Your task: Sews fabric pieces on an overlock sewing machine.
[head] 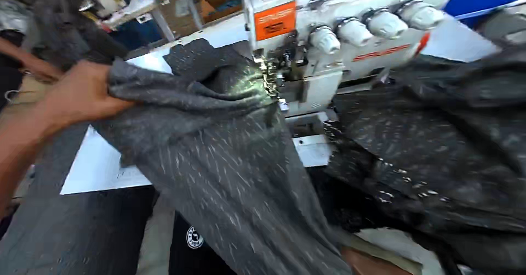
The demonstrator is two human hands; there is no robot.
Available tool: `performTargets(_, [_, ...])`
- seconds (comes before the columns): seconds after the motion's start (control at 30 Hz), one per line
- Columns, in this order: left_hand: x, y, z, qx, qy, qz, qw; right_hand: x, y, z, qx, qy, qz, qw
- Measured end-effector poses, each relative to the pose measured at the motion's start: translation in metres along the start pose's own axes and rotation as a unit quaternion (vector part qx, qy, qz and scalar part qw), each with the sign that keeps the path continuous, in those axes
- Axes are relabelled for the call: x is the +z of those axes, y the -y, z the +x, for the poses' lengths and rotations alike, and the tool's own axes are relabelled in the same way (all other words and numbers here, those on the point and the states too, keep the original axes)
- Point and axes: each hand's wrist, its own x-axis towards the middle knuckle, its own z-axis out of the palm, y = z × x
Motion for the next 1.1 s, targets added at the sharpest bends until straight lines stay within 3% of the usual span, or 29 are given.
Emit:
performTargets(0.1, [0.017, 0.004, 0.037, -0.012, 0.007, 0.114, 0.993, 0.023, -0.035, 0.013, 0.126, -0.059, -0.201, 0.970])
performTargets(0.17, [0.034, -0.022, 0.044, -0.028, 0.027, 0.147, 0.988, 0.031, -0.026, 0.011, 0.167, -0.104, -0.298, 0.934])
performTargets(0.23, [0.050, -0.055, 0.034, 0.000, -0.008, 0.093, 0.996, 0.027, -0.003, 0.007, 0.154, -0.161, -0.357, 0.907])
performTargets(0.27, [0.057, -0.072, 0.028, 0.013, -0.038, 0.045, 0.998, 0.023, 0.008, 0.008, 0.110, -0.217, -0.392, 0.887])
performTargets(0.37, [0.082, -0.120, 0.016, 0.051, -0.123, -0.107, 0.985, 0.000, 0.037, 0.042, -0.127, -0.418, -0.451, 0.778])
performTargets(0.47, [0.094, -0.154, 0.022, 0.081, -0.139, -0.183, 0.970, -0.039, 0.080, 0.100, -0.297, -0.442, -0.450, 0.717])
performTargets(0.57, [0.094, -0.163, 0.029, 0.088, -0.126, -0.196, 0.969, -0.072, 0.103, 0.135, -0.306, -0.399, -0.461, 0.732])
performTargets(0.67, [0.099, -0.149, 0.035, 0.064, -0.074, -0.207, 0.973, -0.087, 0.095, 0.136, -0.286, -0.499, -0.311, 0.757])
performTargets(0.73, [0.106, -0.141, 0.033, 0.041, -0.045, -0.233, 0.971, -0.078, 0.083, 0.130, -0.211, -0.568, -0.260, 0.752])
performTargets(0.8, [0.105, -0.144, 0.030, 0.048, -0.061, -0.237, 0.968, -0.057, 0.076, 0.115, -0.170, -0.576, -0.269, 0.753])
performTargets(0.97, [0.111, -0.180, 0.000, 0.052, -0.142, -0.178, 0.972, -0.030, 0.048, 0.102, -0.107, -0.506, -0.279, 0.810])
performTargets(1.1, [0.121, -0.202, -0.017, -0.005, -0.087, -0.254, 0.963, -0.013, 0.057, 0.091, -0.142, -0.512, -0.238, 0.813])
